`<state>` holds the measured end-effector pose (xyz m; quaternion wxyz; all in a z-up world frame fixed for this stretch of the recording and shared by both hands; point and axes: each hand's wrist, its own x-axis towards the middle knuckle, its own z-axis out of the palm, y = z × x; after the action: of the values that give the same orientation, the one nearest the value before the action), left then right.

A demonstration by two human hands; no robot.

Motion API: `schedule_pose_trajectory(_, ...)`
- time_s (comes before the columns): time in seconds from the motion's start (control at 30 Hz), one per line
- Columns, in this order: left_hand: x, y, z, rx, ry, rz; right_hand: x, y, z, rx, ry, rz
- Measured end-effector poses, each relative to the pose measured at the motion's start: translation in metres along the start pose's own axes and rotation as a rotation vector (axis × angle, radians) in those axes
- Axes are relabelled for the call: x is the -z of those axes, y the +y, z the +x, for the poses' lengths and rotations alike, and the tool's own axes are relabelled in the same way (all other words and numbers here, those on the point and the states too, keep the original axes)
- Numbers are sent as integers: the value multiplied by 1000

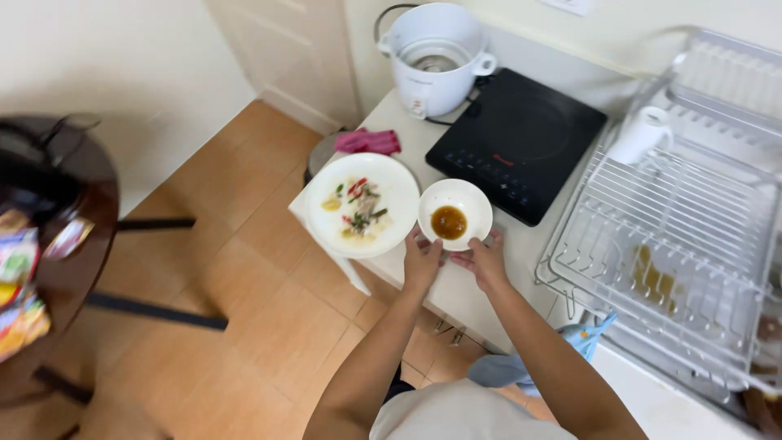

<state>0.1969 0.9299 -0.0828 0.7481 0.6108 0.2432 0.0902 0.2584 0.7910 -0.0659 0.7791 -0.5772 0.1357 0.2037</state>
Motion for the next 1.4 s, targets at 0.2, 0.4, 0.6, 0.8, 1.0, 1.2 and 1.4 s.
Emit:
schedule_pose_trajectory(0.2,15,40,-11,33,-255,-168,-6,10,-41,74,75,182)
schedule_pose_trajectory(0.4,16,44,-30,39,-446,-359,-16,-10,-98,184,199,93)
schedule_pose_trajectory(0.6,-4,51,-95,16,-420,-483,1,-26,-167,264,230,29)
schedule_pose_trajectory(0.8,-36,60,-199,-150,-502,-420,61,-23,-256,400,255,62)
schedule_pose_trajectory(1.0,-94,21,-323,112,-650,-370,171,3,-375,447,463,46)
schedule_pose_trajectory(1.2,-156,-43,-433,324,-869,-311,280,49,-482,459,679,109)
schedule_pose_trajectory(1.4,-235,-57,-527,363,-1057,-195,365,52,-570,495,861,255)
